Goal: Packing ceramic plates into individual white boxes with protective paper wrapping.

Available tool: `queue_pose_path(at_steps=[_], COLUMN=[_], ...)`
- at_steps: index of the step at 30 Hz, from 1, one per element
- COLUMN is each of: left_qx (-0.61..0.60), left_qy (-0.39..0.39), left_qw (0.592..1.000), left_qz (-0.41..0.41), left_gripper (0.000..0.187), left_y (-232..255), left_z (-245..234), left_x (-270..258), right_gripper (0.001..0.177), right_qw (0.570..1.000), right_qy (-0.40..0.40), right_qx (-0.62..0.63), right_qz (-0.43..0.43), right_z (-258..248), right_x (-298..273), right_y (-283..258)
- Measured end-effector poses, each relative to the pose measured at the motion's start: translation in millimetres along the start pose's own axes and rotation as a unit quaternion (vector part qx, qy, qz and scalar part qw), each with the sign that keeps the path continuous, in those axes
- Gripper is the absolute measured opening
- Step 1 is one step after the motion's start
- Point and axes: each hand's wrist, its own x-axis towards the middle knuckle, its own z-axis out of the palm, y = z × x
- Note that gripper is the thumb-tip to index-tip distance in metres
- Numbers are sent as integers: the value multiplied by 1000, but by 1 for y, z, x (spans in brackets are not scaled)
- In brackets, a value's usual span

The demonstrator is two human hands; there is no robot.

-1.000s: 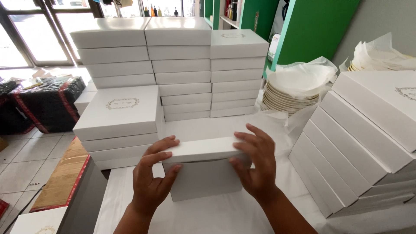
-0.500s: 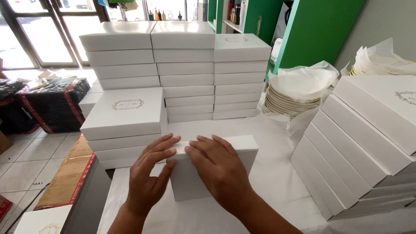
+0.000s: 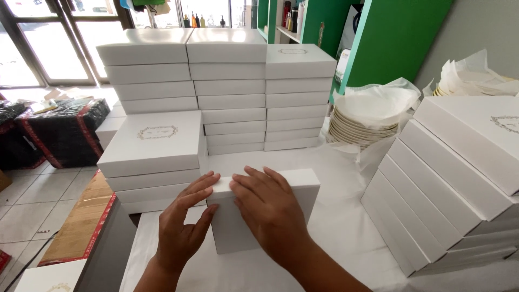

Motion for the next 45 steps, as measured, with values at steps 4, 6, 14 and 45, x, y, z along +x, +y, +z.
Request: queue_pose_path(at_steps=[4,6,14,45], left_qx=[-10,-15,-10,-115], left_qy=[7,1,-16,51], left_qw=[1000,1000,1000,985], left_qz=[-6,-17,-15,-118], left_gripper=[22,22,18,35], left_y=[-1,-1,1,-16], left_z=[1,1,-4,7], left_x=[0,0,5,-25], right_gripper=[22,24,25,23], right_qw=[1000,1000,1000,915], right_qy=[10,4,-16,-297], right_qx=[7,10,26,272], right_qz=[-9,-9,-6,-3], right_z=[11,11,7,-11], right_x=[2,1,3,79], right_y=[-5,0,1,16])
